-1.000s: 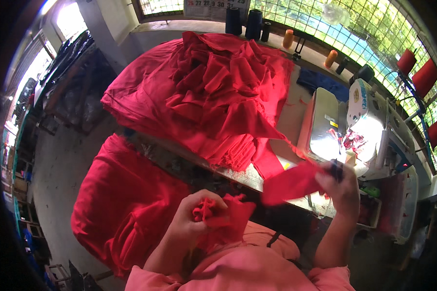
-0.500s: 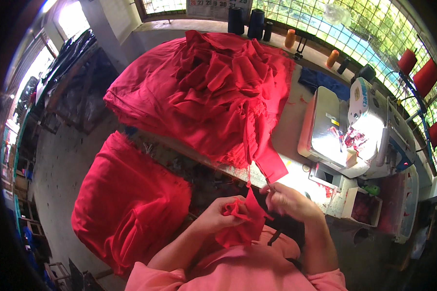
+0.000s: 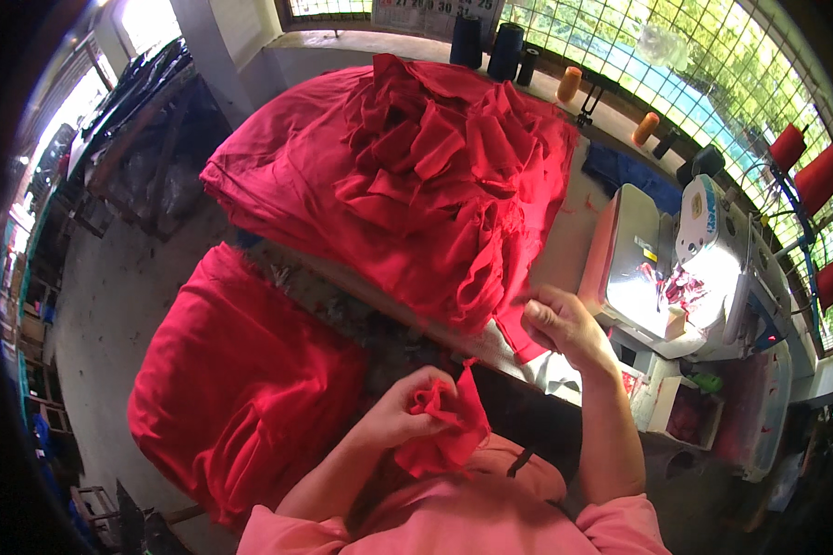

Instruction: The person repeatedly picks up red fabric pieces from a pile, trims loose threads or edges using scissors, and places the trimmed pieces into a nearby container. The process is repeated continuously with multiple fabric pieces.

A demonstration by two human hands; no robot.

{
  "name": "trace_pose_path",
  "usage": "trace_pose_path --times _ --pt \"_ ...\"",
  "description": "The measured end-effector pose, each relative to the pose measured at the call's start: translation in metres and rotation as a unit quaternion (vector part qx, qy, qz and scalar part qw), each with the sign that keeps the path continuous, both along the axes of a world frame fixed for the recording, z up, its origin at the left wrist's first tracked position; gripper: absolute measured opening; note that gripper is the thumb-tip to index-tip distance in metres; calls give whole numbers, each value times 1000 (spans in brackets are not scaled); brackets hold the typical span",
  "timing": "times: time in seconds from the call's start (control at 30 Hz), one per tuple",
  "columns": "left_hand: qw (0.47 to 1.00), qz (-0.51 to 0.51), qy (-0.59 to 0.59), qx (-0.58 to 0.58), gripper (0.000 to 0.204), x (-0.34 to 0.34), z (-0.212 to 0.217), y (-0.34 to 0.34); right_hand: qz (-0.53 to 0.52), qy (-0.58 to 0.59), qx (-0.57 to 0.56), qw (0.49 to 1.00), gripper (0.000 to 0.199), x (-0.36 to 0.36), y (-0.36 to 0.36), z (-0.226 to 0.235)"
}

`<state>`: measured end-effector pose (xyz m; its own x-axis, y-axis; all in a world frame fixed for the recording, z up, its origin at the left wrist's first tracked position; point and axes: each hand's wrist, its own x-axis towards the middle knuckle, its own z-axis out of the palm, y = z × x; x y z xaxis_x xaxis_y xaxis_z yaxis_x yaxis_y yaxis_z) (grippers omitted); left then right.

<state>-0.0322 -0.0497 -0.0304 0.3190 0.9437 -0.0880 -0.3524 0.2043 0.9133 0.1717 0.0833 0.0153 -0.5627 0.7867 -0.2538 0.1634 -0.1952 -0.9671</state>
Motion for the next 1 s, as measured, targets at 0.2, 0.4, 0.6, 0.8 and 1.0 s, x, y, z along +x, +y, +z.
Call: trace_pose_path --times 0.2,0.4,0.6,0.8,1.0 --pt "994 86 42 51 63 0 42 47 -175 -194 234 937 43 -46 22 -23" --pt "993 73 75 53 55 -19 63 50 -165 103 33 980 12 0 32 63" --pt "999 -3 33 -19 51 20 34 55 -40 69 47 996 15 -23 7 65" --pt "996 23 -44 -74 30 29 15 67 -173 -51 184 966 32 -12 62 -15" --pt "994 88 -1 -68 34 20 15 62 -151 -124 180 964 19 -12 55 6"
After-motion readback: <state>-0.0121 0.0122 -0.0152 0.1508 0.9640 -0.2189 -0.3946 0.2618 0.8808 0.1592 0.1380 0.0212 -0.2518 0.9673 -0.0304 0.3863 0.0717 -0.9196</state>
